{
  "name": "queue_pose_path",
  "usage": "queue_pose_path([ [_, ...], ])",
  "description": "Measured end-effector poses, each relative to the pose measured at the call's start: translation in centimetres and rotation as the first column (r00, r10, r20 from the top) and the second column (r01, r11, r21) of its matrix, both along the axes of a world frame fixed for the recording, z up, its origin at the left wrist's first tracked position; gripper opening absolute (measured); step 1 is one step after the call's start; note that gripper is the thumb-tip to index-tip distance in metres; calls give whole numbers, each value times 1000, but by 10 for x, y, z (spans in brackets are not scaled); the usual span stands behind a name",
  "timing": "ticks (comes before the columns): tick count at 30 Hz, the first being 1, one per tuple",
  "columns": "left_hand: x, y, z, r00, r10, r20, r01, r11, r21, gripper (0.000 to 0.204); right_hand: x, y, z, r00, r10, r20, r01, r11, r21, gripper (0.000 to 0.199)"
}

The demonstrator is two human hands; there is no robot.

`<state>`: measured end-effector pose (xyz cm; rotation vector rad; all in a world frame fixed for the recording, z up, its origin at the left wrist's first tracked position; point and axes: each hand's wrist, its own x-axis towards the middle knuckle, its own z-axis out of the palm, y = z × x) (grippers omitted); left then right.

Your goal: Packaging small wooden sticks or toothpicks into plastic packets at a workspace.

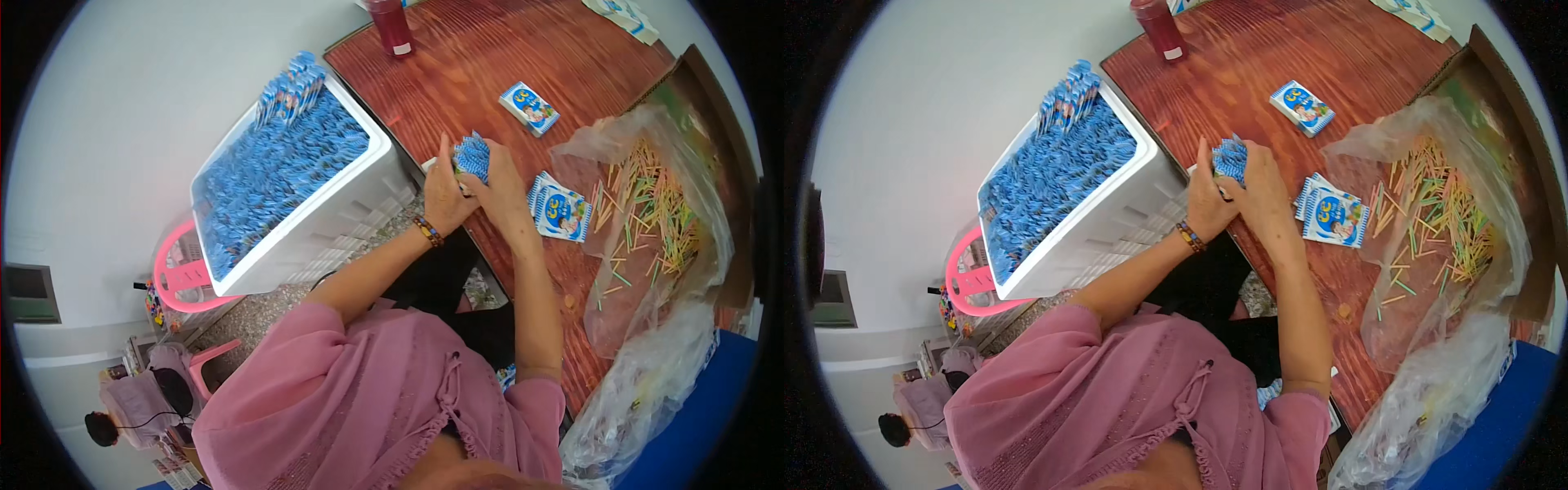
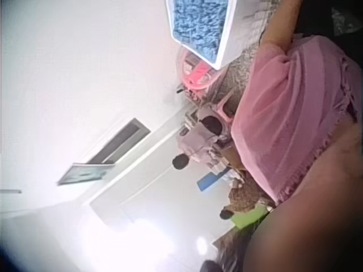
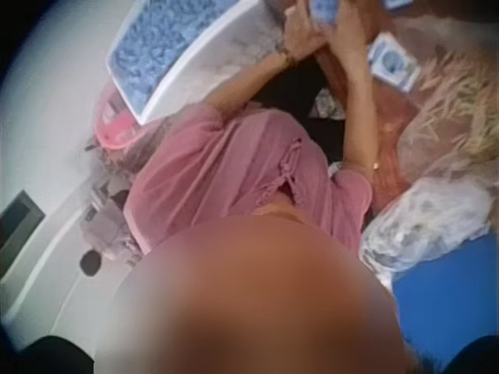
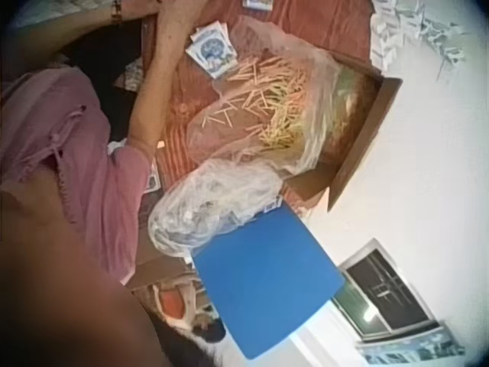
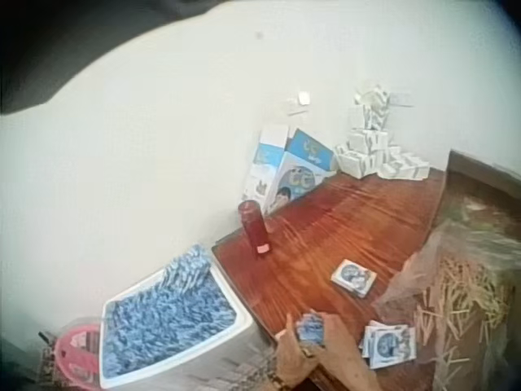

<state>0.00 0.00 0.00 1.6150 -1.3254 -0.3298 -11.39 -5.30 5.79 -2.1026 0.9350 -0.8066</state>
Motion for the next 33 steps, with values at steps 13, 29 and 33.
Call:
queue_pose_path([
  [13,12,45,-13,952,83,293,-29,982,-184,46,-1,0,12,998,-39,-56,37,999,-21,53],
  [29,308,106,60,888,379,261,-333,920,-205,48,331,30,56,959,178,222,-229,945,231,63],
  [33,393,132,51,831,462,309,-417,886,-203,49,437,40,11,910,256,325,-327,926,187,73],
])
